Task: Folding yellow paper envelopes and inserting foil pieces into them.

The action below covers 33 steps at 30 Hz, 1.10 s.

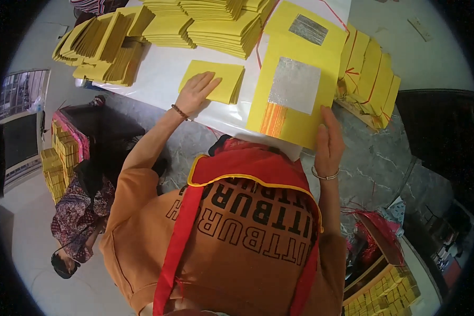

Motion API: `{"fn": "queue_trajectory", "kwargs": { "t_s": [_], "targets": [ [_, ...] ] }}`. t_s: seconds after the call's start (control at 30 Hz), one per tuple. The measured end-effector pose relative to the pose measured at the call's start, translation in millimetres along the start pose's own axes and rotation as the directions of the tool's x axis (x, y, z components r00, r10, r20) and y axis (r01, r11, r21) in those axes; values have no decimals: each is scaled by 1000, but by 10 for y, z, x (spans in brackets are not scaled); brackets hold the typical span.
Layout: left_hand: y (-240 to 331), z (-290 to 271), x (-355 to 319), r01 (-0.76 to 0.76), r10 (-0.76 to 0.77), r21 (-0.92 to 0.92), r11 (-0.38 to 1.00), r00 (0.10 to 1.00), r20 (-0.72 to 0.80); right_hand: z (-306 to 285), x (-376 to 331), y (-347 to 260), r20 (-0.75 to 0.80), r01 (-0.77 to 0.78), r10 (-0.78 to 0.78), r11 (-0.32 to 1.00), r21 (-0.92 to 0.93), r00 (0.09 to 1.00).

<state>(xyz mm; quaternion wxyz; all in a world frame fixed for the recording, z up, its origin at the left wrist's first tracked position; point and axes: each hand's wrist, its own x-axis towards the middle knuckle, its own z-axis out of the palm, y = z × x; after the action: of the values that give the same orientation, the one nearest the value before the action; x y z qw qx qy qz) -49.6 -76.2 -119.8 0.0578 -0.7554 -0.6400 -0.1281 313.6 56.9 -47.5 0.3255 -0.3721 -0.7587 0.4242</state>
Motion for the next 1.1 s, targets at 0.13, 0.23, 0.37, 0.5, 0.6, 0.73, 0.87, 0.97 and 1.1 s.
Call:
{"fn": "queue_trajectory", "kwargs": {
  "t_s": [0.13,0.23,0.37,0.5,0.6,0.73,0.87,0.97,1.1],
  "targets": [
    [37,132,-36,47,-47,-3,999,993,112,0,-16,-33,10,24,-24,995,-93,1000],
    [87,210,8,146,-144,0,989,976,165,-30,-20,-28,35,43,-38,988,-147,999],
    [176,322,-37,253,-247,-13,967,952,182,-10,4,-35,53,60,-52,983,-174,997],
    [161,294,-50,272,-252,-88,958,949,192,30,17,-42,30,42,-37,983,-178,999],
    [236,367,-25,309,-301,-58,949,947,109,38,24,-22,16,63,-61,976,-210,998],
    [312,389,6,350,-358,76,934,920,159,51,103,-25,64,164,-151,935,-315,986],
    [180,225,49,306,-343,185,934,913,220,93,228,-72,249,368,-280,805,-466,927],
    [309,37,201,274,-306,204,940,940,148,31,201,-5,250,336,-246,833,-440,936],
    [797,-593,672,133,-151,-229,964,987,-63,42,189,95,217,321,-253,867,-381,943]
  ]
}}
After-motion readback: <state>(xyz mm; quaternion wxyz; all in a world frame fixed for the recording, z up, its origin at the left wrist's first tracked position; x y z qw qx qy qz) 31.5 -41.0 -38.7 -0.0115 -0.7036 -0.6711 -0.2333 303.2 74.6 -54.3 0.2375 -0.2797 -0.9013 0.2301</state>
